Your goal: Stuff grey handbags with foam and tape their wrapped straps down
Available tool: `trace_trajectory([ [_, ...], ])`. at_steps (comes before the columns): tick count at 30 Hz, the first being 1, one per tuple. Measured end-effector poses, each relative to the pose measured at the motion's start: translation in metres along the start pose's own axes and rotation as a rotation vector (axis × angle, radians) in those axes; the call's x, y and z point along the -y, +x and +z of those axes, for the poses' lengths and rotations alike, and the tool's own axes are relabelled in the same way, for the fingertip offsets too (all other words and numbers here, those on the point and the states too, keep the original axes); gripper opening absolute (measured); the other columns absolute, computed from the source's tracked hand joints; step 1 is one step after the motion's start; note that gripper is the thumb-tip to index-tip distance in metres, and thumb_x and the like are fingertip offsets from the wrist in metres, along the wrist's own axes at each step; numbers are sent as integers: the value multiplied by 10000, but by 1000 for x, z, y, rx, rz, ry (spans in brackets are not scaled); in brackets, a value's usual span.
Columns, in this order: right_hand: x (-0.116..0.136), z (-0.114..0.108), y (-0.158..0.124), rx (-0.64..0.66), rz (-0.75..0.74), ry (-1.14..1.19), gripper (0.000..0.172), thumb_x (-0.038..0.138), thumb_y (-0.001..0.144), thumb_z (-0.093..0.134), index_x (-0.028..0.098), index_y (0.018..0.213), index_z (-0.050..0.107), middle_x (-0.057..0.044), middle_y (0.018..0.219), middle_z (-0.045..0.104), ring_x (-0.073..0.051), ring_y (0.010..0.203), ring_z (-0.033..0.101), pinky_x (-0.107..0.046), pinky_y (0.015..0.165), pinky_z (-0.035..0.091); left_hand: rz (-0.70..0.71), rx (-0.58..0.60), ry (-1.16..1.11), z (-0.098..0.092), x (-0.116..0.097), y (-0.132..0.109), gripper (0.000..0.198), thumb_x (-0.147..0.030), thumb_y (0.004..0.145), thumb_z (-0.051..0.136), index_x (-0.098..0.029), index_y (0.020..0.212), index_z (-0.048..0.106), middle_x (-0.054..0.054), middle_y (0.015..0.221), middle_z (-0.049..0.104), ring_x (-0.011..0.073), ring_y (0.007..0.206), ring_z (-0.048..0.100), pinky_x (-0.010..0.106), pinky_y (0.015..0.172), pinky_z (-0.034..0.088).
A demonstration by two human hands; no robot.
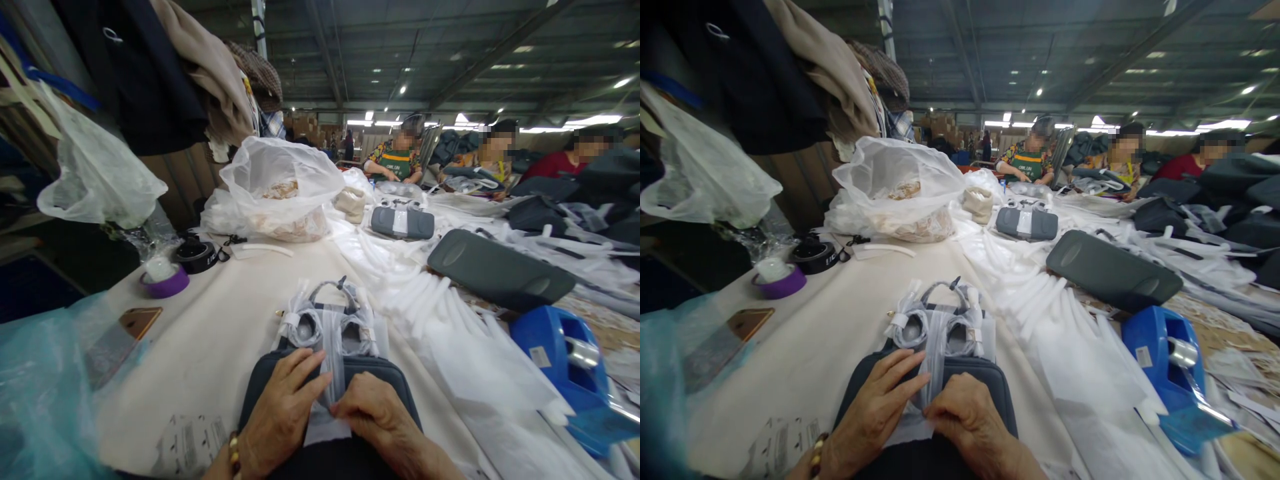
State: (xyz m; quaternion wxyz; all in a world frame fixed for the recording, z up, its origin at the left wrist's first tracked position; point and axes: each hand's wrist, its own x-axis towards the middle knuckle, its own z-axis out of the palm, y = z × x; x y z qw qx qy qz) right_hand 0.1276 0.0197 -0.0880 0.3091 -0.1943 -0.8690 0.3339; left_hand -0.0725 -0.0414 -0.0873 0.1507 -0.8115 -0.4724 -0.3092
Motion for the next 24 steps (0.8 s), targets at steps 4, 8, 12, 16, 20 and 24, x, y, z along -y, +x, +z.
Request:
trace_trajectory([
  [4, 2, -4, 2, 52, 0, 22, 420, 500, 923, 415, 211, 770, 679, -1, 721, 671, -130, 703, 576, -257, 675, 395, 41, -30, 8, -2, -3, 0, 303, -108, 920, 356, -174, 988, 643, 68, 1124, 635, 217, 1140, 464, 342, 873, 487],
  [8, 4, -6, 4, 110, -76, 1, 515, 542, 938, 316, 219, 736, 662, 16, 691, 685, -126, 684, 577, -266, 667, 380, 143, -36, 33, -3, -6, 1, 308, -144, 951, 338, -149, 926, 646, 48, 1054, 667, 199, 1113, 497, 329, 887, 448],
  [12, 6, -3, 1, 162, -115, -18, 463, 494, 953, 329, 224, 732, 634, 28, 686, 685, -118, 668, 590, -278, 685, 377, 232, -57, -44, -4, -8, -1, 305, -129, 955, 331, -105, 891, 628, 56, 984, 686, 178, 1072, 539, 320, 938, 404],
  [16, 14, 0, -7, 189, -140, -90, 168, 270, 911, 469, 214, 853, 616, 0, 803, 673, -138, 773, 592, -279, 739, 412, 254, -71, -62, -7, -8, -4, 311, -126, 957, 313, -102, 901, 618, 61, 946, 694, 158, 1011, 579, 299, 944, 407],
  [20, 19, 4, -11, 95, -114, -147, 364, 67, 791, 502, 174, 1138, 528, -89, 1135, 589, -179, 1056, 528, -278, 885, 437, 231, -76, -47, -11, -7, -5, 327, -115, 958, 293, -108, 911, 616, 52, 952, 693, 145, 1016, 581, 276, 954, 408],
  [24, 16, 10, -11, 43, -200, -263, 230, 71, 879, 430, 164, 1038, 568, -76, 990, 655, -168, 787, 560, -284, 701, 471, 226, -80, -66, -11, -7, -9, 330, -106, 955, 284, -96, 927, 612, 76, 931, 692, 153, 1018, 586, 286, 922, 446],
])
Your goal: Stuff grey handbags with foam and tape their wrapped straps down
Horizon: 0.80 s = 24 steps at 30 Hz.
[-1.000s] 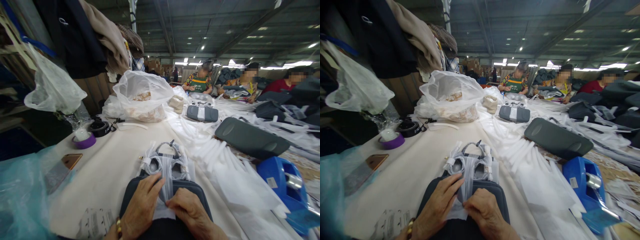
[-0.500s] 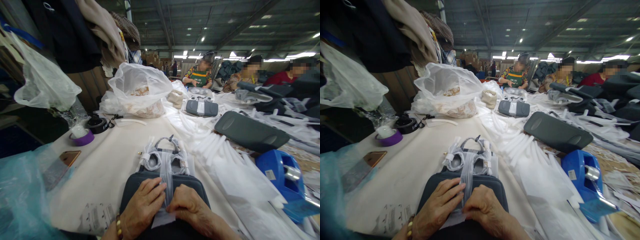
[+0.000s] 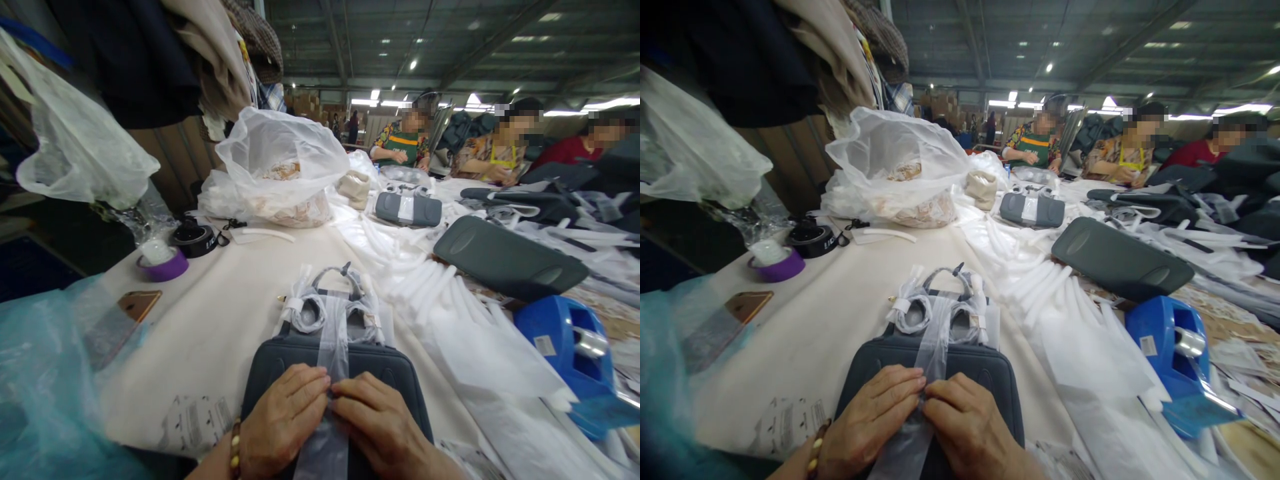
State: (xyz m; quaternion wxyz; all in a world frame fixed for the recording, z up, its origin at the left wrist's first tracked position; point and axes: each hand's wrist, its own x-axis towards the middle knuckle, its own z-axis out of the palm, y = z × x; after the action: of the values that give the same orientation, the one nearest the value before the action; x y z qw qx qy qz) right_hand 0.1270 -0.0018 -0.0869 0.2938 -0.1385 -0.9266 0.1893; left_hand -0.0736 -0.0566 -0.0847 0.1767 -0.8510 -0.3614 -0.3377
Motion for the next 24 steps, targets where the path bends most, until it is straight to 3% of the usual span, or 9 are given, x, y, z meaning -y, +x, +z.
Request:
trace_trajectory([
  [2, -2, 3, 0, 4, -58, 5, 220, 77, 903, 408, 168, 992, 587, -59, 940, 684, -155, 708, 542, -272, 630, 454, 6, 2, -16, 1, -1, -1, 339, -108, 955, 276, -92, 924, 613, 80, 908, 694, 158, 992, 597, 289, 894, 465],
  [6, -5, 3, -1, -2, -81, 100, 215, 96, 906, 407, 181, 949, 599, -35, 861, 701, -136, 703, 562, -263, 636, 434, 34, 22, -39, -1, -4, -2, 342, -106, 948, 277, -89, 894, 613, 92, 877, 695, 168, 931, 620, 299, 850, 489],
  [16, -3, -2, 1, 200, 3, 133, 292, 221, 917, 351, 222, 826, 628, -34, 718, 670, -144, 719, 587, -291, 679, 390, 88, 141, -94, -7, -6, -10, 237, -108, 887, 382, -99, 940, 614, 109, 917, 700, 194, 958, 613, 319, 869, 478],
  [21, -3, -2, 2, 213, -41, 103, 256, 189, 887, 379, 222, 820, 623, -25, 777, 687, -146, 719, 568, -301, 653, 356, -100, 250, -279, -24, -3, 10, 327, -18, 810, 341, -151, 983, 584, 60, 984, 687, 128, 1008, 584, 246, 928, 444],
  [24, 1, 2, 1, 188, -68, 62, 262, 196, 896, 368, 208, 813, 617, -20, 788, 691, -151, 684, 537, -310, 618, 337, -165, 269, -179, -19, -4, 20, 372, -35, 813, 355, -138, 1109, 555, 72, 1108, 651, 165, 1129, 528, 316, 983, 415],
])
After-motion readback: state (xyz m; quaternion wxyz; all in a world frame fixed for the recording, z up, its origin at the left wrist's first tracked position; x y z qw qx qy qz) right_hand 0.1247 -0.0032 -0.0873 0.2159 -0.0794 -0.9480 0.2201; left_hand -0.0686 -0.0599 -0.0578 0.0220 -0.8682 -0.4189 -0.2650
